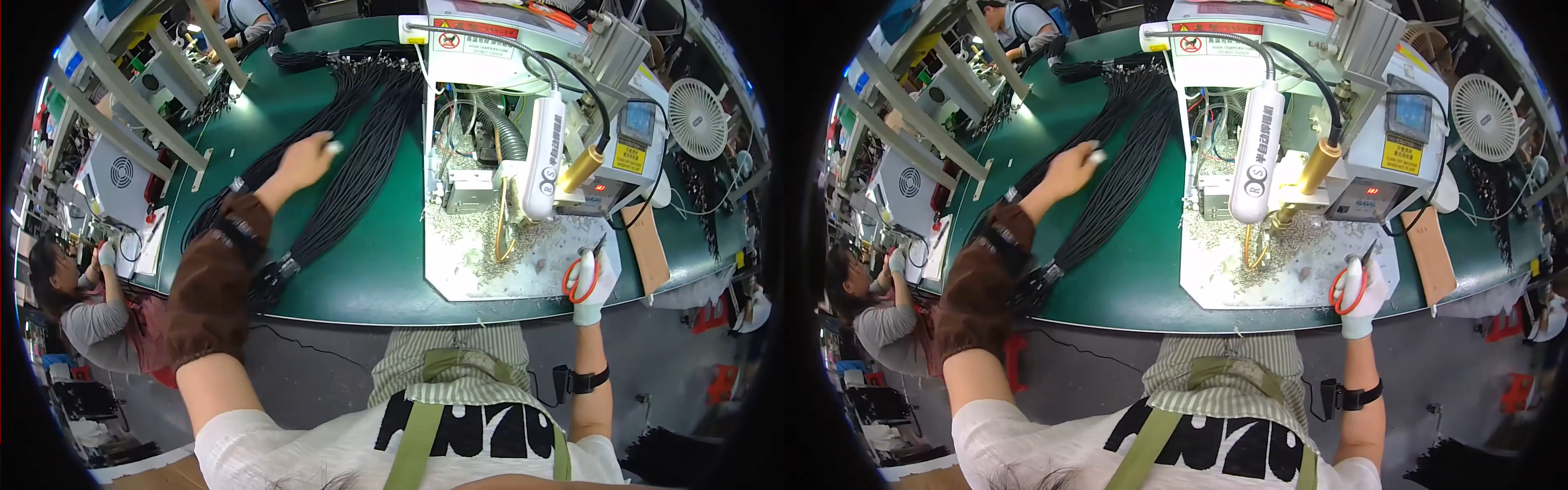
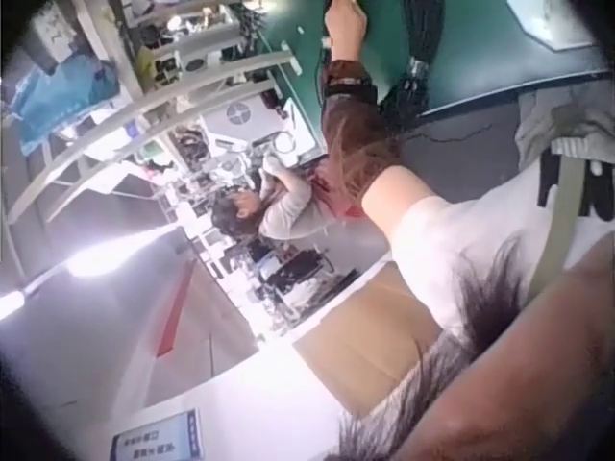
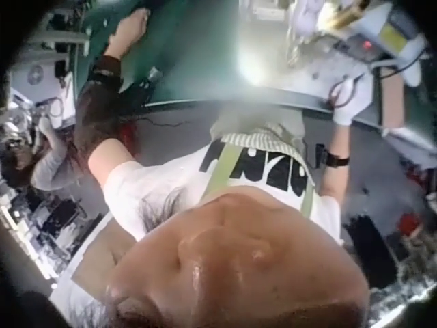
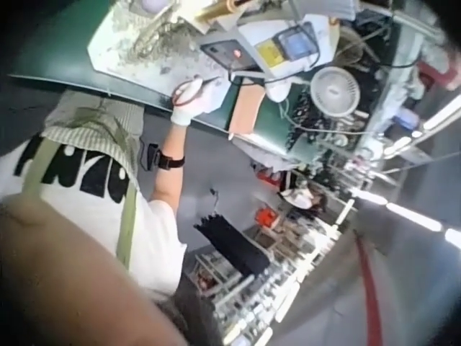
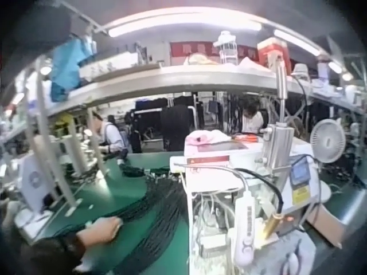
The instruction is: The person picks up a bundle of cables and uses shears to trim the wire ends one by one. After trimming each wire over a machine, they place the bundle back onto the work surface.
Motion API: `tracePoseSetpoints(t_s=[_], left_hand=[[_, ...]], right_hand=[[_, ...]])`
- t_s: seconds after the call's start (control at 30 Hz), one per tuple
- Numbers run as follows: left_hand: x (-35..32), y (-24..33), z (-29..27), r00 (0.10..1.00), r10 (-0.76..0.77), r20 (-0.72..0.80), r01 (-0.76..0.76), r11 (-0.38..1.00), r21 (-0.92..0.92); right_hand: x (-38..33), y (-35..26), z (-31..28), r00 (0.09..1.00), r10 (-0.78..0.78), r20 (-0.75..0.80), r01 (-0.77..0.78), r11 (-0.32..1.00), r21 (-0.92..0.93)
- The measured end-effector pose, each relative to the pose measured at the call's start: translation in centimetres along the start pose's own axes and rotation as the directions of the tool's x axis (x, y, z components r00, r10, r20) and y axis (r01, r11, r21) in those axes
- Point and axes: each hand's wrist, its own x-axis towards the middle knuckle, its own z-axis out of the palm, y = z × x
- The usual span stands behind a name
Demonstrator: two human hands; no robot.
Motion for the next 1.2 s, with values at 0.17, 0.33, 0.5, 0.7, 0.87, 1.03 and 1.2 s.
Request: tracePoseSetpoints(t_s=[0.17,0.33,0.5,0.7,0.87,1.03,1.2], left_hand=[[4.3,9.1,5.1,0.955,-0.285,-0.086,0.283,0.958,-0.042],[5.3,7.4,6.3,0.888,-0.387,0.250,0.433,0.518,-0.737],[1.3,10.3,3.5,0.896,-0.420,0.144,0.081,-0.164,-0.983],[0.9,7.4,3.8,1.000,0.004,-0.013,-0.005,-0.771,-0.637],[2.2,6.2,4.0,0.996,0.040,0.074,0.084,-0.506,-0.858],[2.3,8.4,4.5,0.790,-0.545,0.280,0.282,-0.082,-0.956],[1.7,10.8,2.8,0.759,-0.567,0.319,0.131,-0.347,-0.929]], right_hand=[[0.0,-0.2,0.6,1.000,0.020,-0.016,-0.020,1.000,0.024],[0.0,-0.9,1.6,0.999,-0.036,0.021,0.035,0.998,0.049],[-2.9,-2.0,3.3,0.948,-0.317,-0.009,0.317,0.948,-0.012],[-5.8,-10.8,12.9,0.535,-0.707,0.463,0.730,0.662,0.167],[-2.8,-12.6,24.8,0.880,-0.287,0.379,0.123,0.907,0.402],[-1.1,-11.5,29.3,0.962,-0.069,0.266,-0.047,0.912,0.407],[-0.2,-12.4,30.0,0.978,-0.048,0.201,-0.065,0.853,0.519]])
